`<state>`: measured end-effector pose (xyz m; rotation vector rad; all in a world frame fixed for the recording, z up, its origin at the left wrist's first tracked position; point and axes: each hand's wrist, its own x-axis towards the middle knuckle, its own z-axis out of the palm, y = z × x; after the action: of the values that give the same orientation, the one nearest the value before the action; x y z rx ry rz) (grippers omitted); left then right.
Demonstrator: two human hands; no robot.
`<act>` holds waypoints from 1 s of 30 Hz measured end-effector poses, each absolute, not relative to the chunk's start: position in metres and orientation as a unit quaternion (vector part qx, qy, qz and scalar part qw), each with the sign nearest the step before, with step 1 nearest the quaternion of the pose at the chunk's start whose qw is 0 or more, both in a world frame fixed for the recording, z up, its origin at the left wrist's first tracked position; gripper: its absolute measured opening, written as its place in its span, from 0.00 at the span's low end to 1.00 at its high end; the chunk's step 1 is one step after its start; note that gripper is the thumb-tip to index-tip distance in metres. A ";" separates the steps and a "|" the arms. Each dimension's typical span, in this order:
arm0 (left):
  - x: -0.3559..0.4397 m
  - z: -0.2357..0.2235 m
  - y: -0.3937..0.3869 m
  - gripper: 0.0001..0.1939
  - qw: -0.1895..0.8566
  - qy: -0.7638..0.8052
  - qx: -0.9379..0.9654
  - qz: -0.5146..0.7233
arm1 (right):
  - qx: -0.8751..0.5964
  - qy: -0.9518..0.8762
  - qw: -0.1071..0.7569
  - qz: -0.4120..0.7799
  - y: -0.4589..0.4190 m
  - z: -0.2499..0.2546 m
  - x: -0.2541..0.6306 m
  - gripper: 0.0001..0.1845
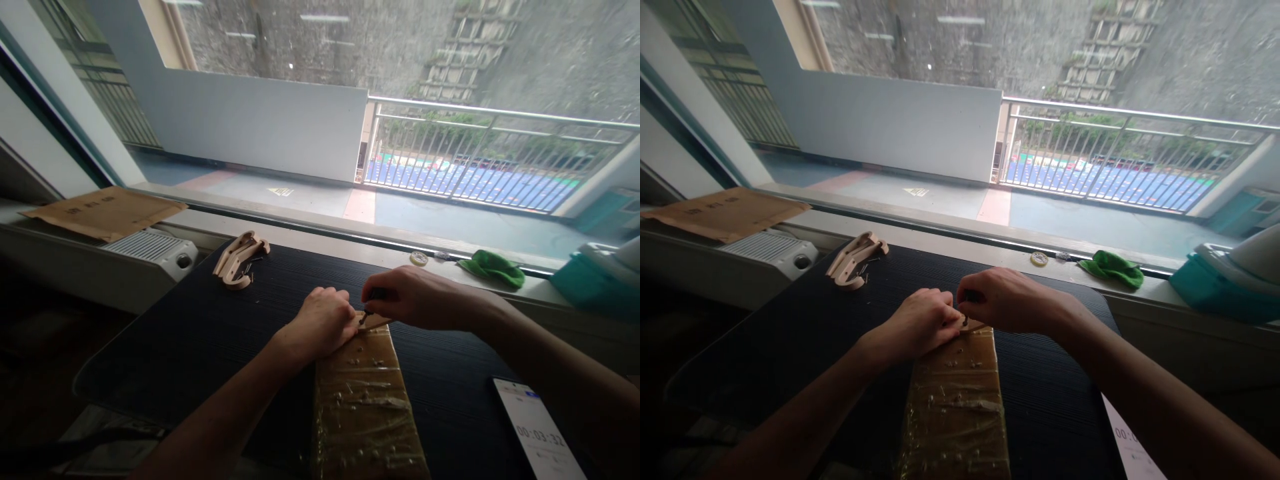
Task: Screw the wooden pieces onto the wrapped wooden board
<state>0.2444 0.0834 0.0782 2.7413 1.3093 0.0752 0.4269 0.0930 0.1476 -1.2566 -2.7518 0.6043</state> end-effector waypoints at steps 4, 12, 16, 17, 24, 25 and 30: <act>0.245 0.078 0.085 0.15 0.045 0.429 0.902 0.025 | -0.452 -0.872 0.075 0.169 0.095 0.132 0.425 0.11; 0.245 0.078 0.084 0.15 0.050 0.435 0.899 0.025 | -0.536 -0.825 0.118 0.134 0.090 0.122 0.415 0.12; 0.244 0.078 0.083 0.15 0.051 0.431 0.900 0.033 | -0.473 -0.862 0.070 0.170 0.092 0.133 0.424 0.08; 0.244 0.078 0.083 0.15 0.052 0.431 0.900 0.034 | -0.459 -0.867 0.064 0.184 0.093 0.134 0.427 0.08; 0.245 0.076 0.085 0.16 0.051 0.431 0.901 0.027 | -0.454 -0.860 0.105 0.211 0.096 0.123 0.430 0.09; 0.245 0.076 0.086 0.16 0.049 0.431 0.901 0.027 | -0.463 -0.855 0.116 0.201 0.095 0.120 0.428 0.09; 0.245 0.074 0.086 0.15 0.043 0.430 0.902 0.030 | -0.512 -0.834 0.153 0.141 0.092 0.108 0.420 0.13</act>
<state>0.2452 0.0858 0.0744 2.7579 1.3143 0.0921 0.4204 0.0924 0.1083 -1.4676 -2.3909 0.4037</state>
